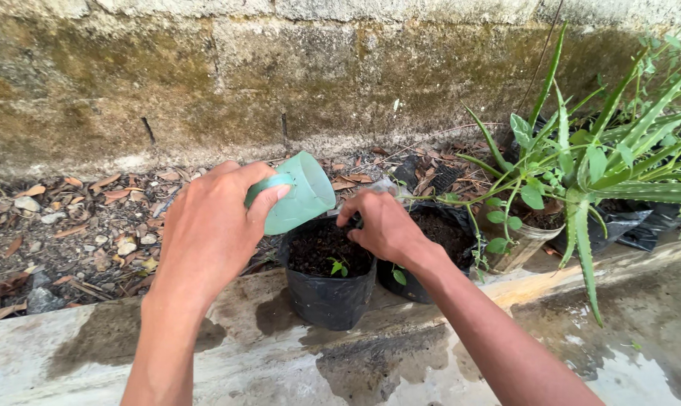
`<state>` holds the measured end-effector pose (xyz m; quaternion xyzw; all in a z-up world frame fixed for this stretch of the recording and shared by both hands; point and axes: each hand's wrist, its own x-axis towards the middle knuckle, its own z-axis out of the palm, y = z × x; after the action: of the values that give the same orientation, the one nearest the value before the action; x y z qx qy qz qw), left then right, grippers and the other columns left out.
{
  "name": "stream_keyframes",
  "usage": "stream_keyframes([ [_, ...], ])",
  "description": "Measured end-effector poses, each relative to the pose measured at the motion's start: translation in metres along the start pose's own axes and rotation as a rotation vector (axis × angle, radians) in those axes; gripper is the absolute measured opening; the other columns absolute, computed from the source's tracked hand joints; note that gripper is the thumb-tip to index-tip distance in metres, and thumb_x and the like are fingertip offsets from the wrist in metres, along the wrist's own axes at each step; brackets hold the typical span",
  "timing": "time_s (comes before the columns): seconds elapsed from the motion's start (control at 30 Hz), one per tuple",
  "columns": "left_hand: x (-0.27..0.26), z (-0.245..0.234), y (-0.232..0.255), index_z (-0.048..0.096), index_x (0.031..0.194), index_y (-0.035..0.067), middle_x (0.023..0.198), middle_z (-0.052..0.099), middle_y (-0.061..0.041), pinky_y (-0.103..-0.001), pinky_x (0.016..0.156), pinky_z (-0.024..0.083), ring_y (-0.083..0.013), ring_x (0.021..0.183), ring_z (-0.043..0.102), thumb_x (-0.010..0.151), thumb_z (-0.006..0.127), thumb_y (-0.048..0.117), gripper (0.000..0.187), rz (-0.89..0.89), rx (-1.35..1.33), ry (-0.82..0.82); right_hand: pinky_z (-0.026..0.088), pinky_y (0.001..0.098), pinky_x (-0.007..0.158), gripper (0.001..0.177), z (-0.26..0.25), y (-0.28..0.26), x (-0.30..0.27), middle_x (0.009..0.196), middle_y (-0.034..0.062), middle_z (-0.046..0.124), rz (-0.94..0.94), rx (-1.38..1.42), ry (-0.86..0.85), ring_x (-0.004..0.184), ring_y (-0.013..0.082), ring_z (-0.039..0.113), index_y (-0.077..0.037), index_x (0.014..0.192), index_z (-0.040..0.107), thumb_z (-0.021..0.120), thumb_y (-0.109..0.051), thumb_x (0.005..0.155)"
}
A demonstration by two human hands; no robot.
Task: The person pours water from a light-blue cup into several plants in nursery bags and pots, including aloe vera and tomato plants, and then uses a wooden stick to poke and stir the soil in one of the black bags.
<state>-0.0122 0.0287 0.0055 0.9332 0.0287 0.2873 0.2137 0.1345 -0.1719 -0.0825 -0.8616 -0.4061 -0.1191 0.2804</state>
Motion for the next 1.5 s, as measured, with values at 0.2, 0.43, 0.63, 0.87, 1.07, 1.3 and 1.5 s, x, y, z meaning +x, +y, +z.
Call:
stream_keyframes([
  [0.2, -0.001, -0.015, -0.004, 0.077, 0.109, 0.014, 0.104, 0.074, -0.012, -0.050, 0.076, 0.053, -0.0369, 0.086, 0.070, 0.092, 0.070, 0.032, 0.026, 0.029, -0.028, 0.029, 0.061, 0.0398, 0.085, 0.020, 0.005, 0.010, -0.004, 0.101, 0.0149, 0.079, 0.193, -0.027, 0.006, 0.094, 0.0271, 0.077, -0.004, 0.101, 0.075, 0.070, 0.002, 0.083],
  [0.43, -0.006, -0.036, -0.015, 0.078, 0.108, 0.016, 0.102, 0.073, -0.013, -0.051, 0.075, 0.052, -0.0376, 0.088, 0.070, 0.093, 0.069, 0.034, 0.025, -0.052, 0.043, 0.026, 0.063, 0.0391, 0.080, 0.012, -0.001, -0.001, 0.001, 0.096, 0.0155, 0.077, 0.203, -0.089, -0.168, 0.086, 0.0257, 0.077, -0.009, 0.098, 0.076, 0.068, -0.012, 0.089],
  [0.63, -0.008, -0.039, -0.020, 0.078, 0.109, 0.015, 0.100, 0.074, -0.015, -0.052, 0.074, 0.053, -0.0390, 0.087, 0.070, 0.093, 0.070, 0.032, 0.025, 0.007, 0.072, 0.116, 0.058, 0.0465, 0.080, 0.017, 0.004, 0.001, -0.008, 0.086, 0.0186, 0.076, 0.111, -0.220, -0.149, 0.084, 0.0340, 0.074, -0.010, 0.090, 0.079, 0.062, -0.009, 0.085],
  [0.87, -0.009, -0.036, -0.013, 0.078, 0.110, 0.017, 0.094, 0.073, -0.016, -0.053, 0.073, 0.052, -0.0395, 0.086, 0.070, 0.093, 0.070, 0.034, 0.025, -0.103, 0.096, 0.055, 0.059, 0.0457, 0.080, 0.013, 0.008, -0.011, -0.010, 0.088, 0.0177, 0.076, 0.178, -0.167, -0.111, 0.084, 0.0350, 0.075, -0.008, 0.093, 0.076, 0.065, -0.015, 0.091],
  [1.07, -0.009, -0.031, -0.002, 0.078, 0.112, 0.019, 0.096, 0.074, -0.017, -0.054, 0.075, 0.052, -0.0411, 0.087, 0.070, 0.093, 0.069, 0.035, 0.026, -0.135, 0.144, 0.051, 0.057, 0.0502, 0.080, 0.021, 0.002, 0.000, -0.006, 0.095, 0.0181, 0.073, -0.094, -0.013, 0.001, 0.093, 0.0395, 0.070, -0.007, 0.096, 0.071, 0.062, -0.002, 0.077],
  [1.3, -0.020, -0.007, 0.025, 0.078, 0.110, 0.015, 0.107, 0.074, -0.015, -0.054, 0.073, 0.053, -0.0419, 0.092, 0.069, 0.091, 0.070, 0.037, 0.030, -0.164, 0.178, 0.084, 0.053, 0.0523, 0.088, 0.013, 0.019, 0.013, 0.006, 0.102, 0.0204, 0.070, 0.005, 0.001, 0.000, 0.104, 0.0428, 0.065, -0.010, 0.097, 0.068, 0.062, -0.004, 0.088],
  [1.5, -0.017, 0.017, 0.062, 0.076, 0.112, 0.012, 0.107, 0.074, -0.016, -0.053, 0.077, 0.054, -0.0412, 0.095, 0.071, 0.093, 0.067, 0.034, 0.031, -0.200, 0.247, 0.165, 0.050, 0.0532, 0.089, 0.023, 0.010, 0.008, 0.015, 0.104, 0.0222, 0.068, 0.028, -0.020, 0.000, 0.103, 0.0444, 0.061, -0.009, 0.093, 0.072, 0.075, -0.010, 0.070],
])
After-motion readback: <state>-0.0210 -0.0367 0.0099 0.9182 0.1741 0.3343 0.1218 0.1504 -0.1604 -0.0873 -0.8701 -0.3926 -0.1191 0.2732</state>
